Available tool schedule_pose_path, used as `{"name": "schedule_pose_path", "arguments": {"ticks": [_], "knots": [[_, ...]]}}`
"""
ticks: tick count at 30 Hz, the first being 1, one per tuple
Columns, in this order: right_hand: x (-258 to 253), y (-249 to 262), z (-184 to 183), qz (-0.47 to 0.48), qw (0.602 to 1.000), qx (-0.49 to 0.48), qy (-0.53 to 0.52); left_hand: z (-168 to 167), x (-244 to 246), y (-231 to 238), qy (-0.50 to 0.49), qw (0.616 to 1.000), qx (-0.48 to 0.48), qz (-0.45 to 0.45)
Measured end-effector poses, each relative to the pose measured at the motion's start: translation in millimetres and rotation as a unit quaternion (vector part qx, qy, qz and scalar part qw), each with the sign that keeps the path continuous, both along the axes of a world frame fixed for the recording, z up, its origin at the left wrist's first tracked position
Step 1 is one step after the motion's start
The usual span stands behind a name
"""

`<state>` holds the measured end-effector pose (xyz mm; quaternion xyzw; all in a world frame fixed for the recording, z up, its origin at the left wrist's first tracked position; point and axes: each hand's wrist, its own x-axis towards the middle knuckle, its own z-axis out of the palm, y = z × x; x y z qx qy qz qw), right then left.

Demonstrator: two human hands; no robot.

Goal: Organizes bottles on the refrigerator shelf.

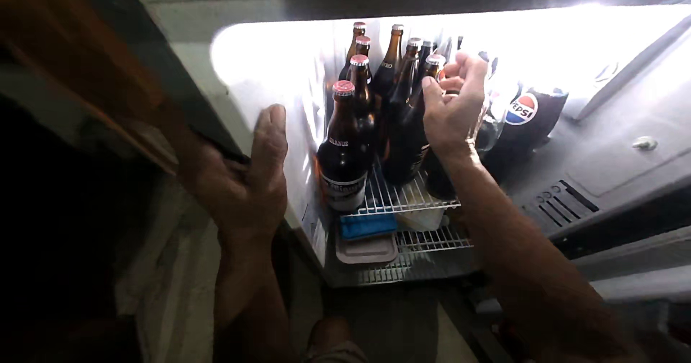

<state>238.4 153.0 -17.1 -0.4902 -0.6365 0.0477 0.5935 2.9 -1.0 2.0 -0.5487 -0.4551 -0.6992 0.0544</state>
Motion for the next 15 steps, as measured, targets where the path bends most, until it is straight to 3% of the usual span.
{"name": "schedule_pose_path", "arguments": {"ticks": [4,9,15], "knots": [[-5.0,34.0,13.9,0.052,0.996,-0.034,0.064,-2.2,-0.4,-1.7,-0.001,1.000,-0.011,0.000],[-10.1,70.1,-0.1,0.025,0.982,-0.173,0.075,-2.8,-0.8,0.4,-0.010,1.000,-0.005,0.009],[-17.9,63.1,-2.7,-0.043,0.982,-0.175,0.047,-3.8,-1.5,1.7,-0.016,1.000,0.012,-0.005]]}}
